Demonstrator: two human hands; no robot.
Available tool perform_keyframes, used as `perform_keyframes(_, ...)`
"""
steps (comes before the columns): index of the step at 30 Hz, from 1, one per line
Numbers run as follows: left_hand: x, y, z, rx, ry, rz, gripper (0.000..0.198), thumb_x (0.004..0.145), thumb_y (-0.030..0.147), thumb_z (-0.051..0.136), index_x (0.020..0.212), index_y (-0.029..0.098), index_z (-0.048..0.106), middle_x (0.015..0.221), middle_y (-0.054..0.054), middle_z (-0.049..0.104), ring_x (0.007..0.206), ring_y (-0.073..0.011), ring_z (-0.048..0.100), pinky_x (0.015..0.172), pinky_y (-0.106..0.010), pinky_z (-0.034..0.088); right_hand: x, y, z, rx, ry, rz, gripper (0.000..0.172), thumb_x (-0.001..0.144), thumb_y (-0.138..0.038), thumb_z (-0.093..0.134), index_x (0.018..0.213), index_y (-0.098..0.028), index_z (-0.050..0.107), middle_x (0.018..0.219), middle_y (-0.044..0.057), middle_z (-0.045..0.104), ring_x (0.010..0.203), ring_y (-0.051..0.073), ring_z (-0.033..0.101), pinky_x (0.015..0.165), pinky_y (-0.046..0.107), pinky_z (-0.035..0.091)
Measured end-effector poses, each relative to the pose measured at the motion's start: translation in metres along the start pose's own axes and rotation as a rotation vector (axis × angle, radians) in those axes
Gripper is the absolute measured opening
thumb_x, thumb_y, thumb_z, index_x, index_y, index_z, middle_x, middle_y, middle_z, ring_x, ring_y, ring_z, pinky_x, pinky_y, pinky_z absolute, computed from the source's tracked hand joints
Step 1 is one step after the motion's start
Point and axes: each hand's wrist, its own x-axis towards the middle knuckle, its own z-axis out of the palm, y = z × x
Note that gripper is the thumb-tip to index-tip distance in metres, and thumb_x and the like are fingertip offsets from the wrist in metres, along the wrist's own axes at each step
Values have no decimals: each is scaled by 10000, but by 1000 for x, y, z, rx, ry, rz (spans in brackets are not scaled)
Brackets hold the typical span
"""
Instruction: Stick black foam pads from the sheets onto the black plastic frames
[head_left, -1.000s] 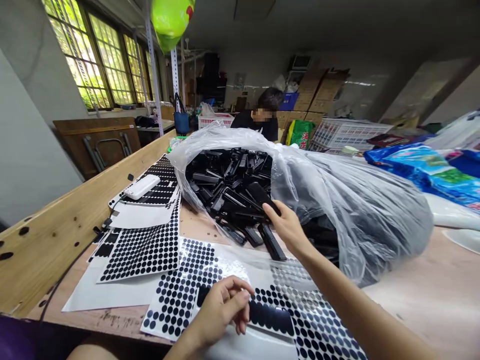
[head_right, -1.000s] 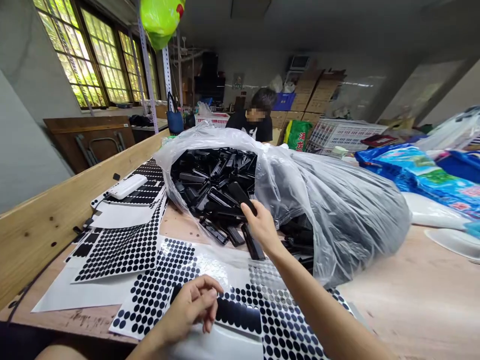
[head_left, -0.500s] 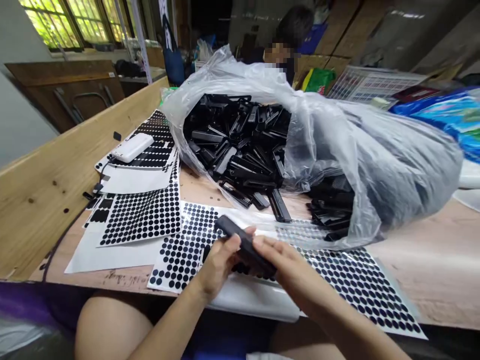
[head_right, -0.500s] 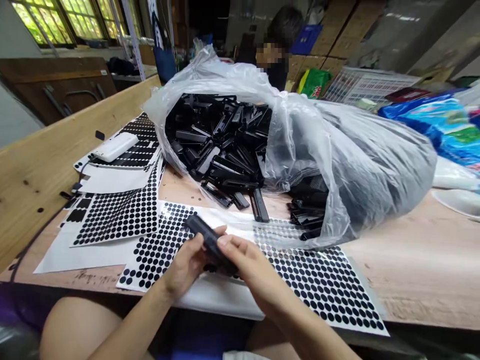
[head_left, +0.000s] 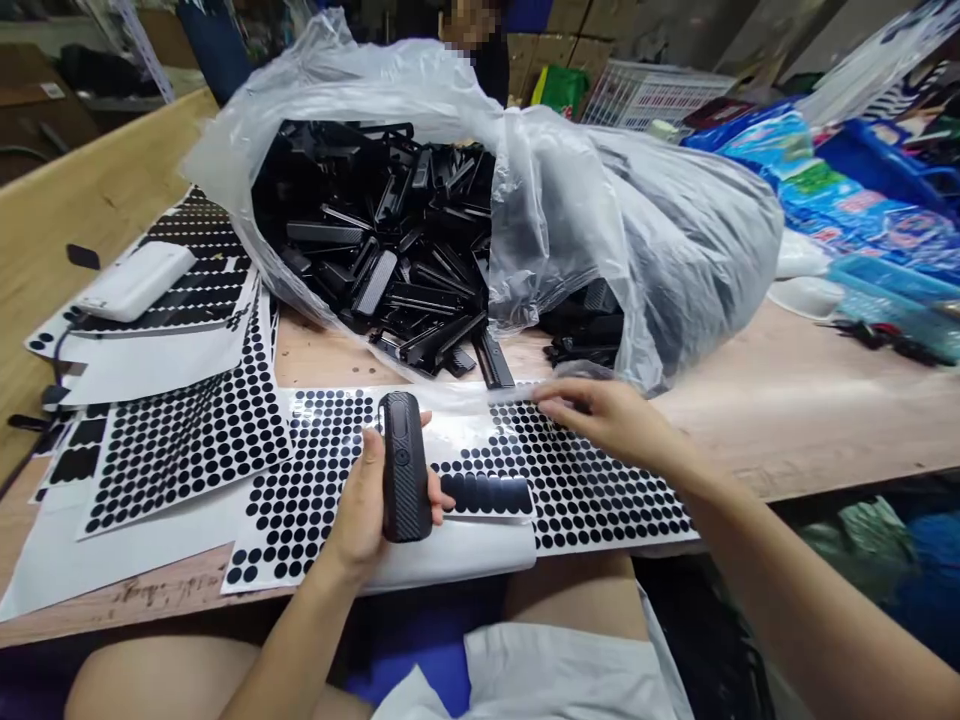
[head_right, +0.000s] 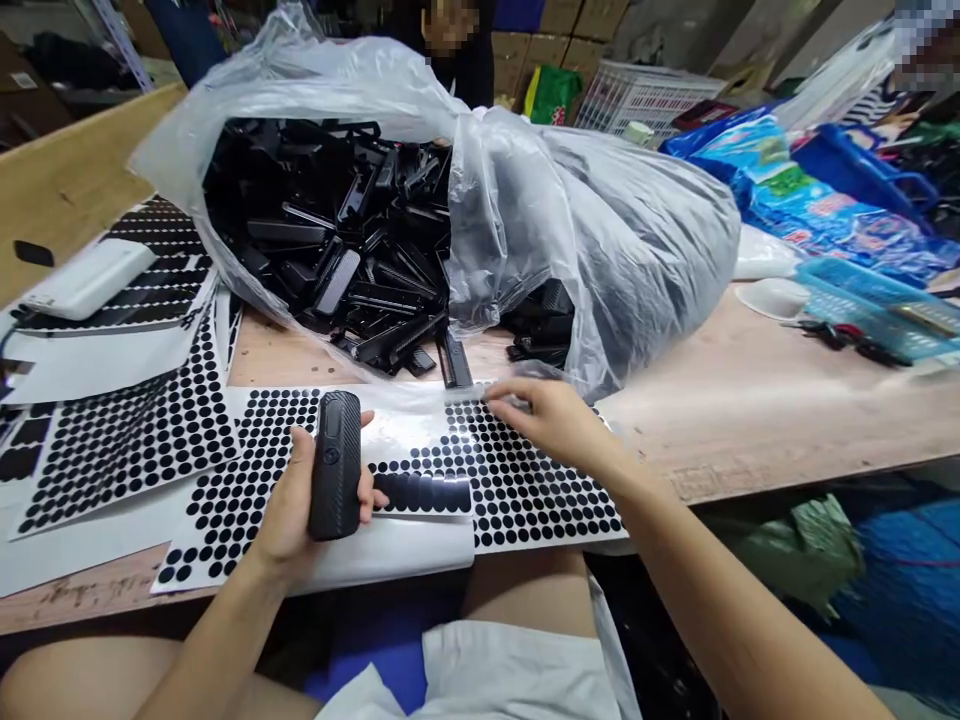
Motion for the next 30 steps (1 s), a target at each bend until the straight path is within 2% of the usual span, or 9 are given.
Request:
perform_keyframes(2, 0, 1, -1, 17, -25, 2, 788, 860, 849, 443, 1167, 148, 632, 589, -28, 688, 472, -162, 635, 624, -304, 557, 23, 11, 5, -7, 43, -31, 369, 933, -445, 594, 1170, -229, 776, 1223, 82, 779, 1083, 310, 736, 927, 423, 576)
perform_keyframes(5, 0, 1, -3, 10, -65, 18, 671, 904, 823, 396, 925, 181, 587, 574, -46, 691, 446, -156, 623, 588, -283, 542, 54, 23, 14, -47, 75, -94, 398, 868, -424, 700, 1189, -199, 769, 1308, 113, 738, 1212, 341, 673, 1028, 464, 525)
perform_keyframes(8, -1, 2, -3, -9, -71, 13, 642, 928, 802, 377, 939, 189, 570, 584, -46, 701, 437, -152, 616, 586, -283, 543, 80, 32, 21, -106, 111, -173, 311, 848, -345, 725, 1121, -208, 787, 1283, 105, 745, 1298, 341, 602, 1128, 485, 430)
perform_keyframes(12, -2, 3, -2, -8, -52, -4, 626, 936, 781, 400, 972, 186, 590, 586, -43, 700, 441, -153, 614, 586, -282, 538, 115, 38, 26, -197, 231, -142, 202, 905, -315, 638, 989, -200, 782, 1095, 130, 766, 1116, 342, 635, 1014, 486, 478)
perform_keyframes(16, 0, 4, 0, -10, -50, 2, 614, 939, 747, 452, 945, 162, 639, 589, -45, 695, 456, -152, 619, 603, -285, 543, 135, 34, 31, -268, 408, -37, 194, 915, -266, 579, 948, -175, 747, 1053, 186, 726, 1139, 394, 565, 939, 505, 481)
perform_keyframes(19, 0, 4, 1, -52, -67, 14, 566, 942, 679, 504, 883, 140, 668, 629, -53, 704, 449, -140, 606, 613, -293, 554, 125, 23, 32, -271, 438, -49, 200, 877, -228, 600, 1020, -182, 732, 1082, 152, 713, 1031, 347, 626, 902, 459, 502)
perform_keyframes(23, 1, -1, -1, -89, -83, 15, 504, 936, 585, 506, 861, 118, 679, 745, -71, 723, 447, -129, 599, 617, -311, 570, 80, 6, 34, -271, 437, -107, 288, 874, -214, 593, 1137, -205, 712, 1187, 123, 689, 1060, 313, 656, 930, 428, 507)
perform_keyframes(27, 1, -8, -5, -28, -68, 38, 475, 919, 582, 515, 891, 127, 646, 824, -74, 731, 448, -136, 610, 596, -326, 568, 39, -4, 45, -287, 344, -85, 190, 900, -317, 608, 911, -229, 777, 966, 104, 760, 909, 312, 695, 841, 435, 529)
perform_keyframes(30, 2, -12, -6, 45, -56, 63, 479, 916, 598, 533, 979, 132, 628, 839, -75, 740, 462, -155, 632, 555, -315, 546, 32, -8, 49, -282, 218, -32, 202, 879, -361, 638, 807, -256, 795, 811, 53, 793, 741, 266, 721, 700, 372, 534)
